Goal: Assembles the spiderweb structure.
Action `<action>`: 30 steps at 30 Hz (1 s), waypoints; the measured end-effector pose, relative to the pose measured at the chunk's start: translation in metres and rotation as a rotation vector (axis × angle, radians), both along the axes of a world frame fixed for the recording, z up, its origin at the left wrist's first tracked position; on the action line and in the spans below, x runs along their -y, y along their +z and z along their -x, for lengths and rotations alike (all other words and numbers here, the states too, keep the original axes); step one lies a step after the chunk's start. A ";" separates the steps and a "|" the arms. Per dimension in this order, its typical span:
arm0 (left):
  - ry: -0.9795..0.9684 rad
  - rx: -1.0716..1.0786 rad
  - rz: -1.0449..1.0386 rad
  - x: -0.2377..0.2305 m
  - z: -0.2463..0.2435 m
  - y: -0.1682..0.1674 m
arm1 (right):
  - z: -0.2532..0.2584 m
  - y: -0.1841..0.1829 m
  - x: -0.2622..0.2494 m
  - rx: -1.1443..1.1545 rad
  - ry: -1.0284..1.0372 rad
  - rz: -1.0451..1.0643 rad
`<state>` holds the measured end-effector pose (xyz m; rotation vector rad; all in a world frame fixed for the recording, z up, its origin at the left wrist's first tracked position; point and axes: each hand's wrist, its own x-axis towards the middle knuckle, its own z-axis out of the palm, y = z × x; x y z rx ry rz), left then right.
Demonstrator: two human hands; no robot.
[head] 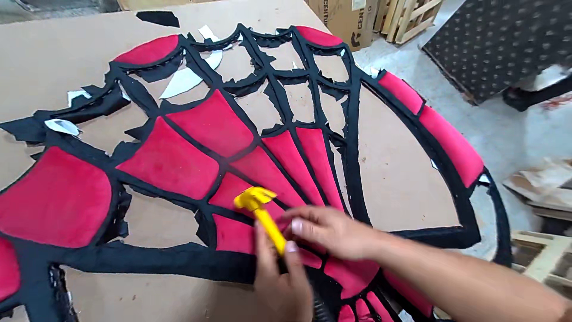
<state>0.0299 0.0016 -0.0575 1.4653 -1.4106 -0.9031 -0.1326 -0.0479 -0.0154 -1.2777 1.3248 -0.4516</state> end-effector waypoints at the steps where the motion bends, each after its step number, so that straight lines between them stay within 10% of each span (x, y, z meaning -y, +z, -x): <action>1: -0.081 0.020 0.094 0.002 0.007 -0.002 | -0.005 -0.004 -0.011 0.064 -0.045 -0.046; 6: -0.230 0.366 0.208 0.072 -0.029 -0.009 | 0.039 -0.021 -0.013 -0.025 -0.436 -0.007; 13: -0.548 0.715 0.214 0.272 0.010 -0.068 | 0.064 0.041 0.009 -0.188 -0.221 0.552; 19: -0.608 0.770 0.177 0.280 0.015 -0.074 | 0.052 -0.026 0.014 -0.776 0.024 0.421; 26: -0.583 0.793 0.160 0.275 0.016 -0.071 | 0.010 0.080 0.017 -0.405 -0.205 0.945; 30: -0.583 0.809 0.135 0.275 0.015 -0.071 | 0.030 -0.012 0.014 -0.840 -0.007 0.543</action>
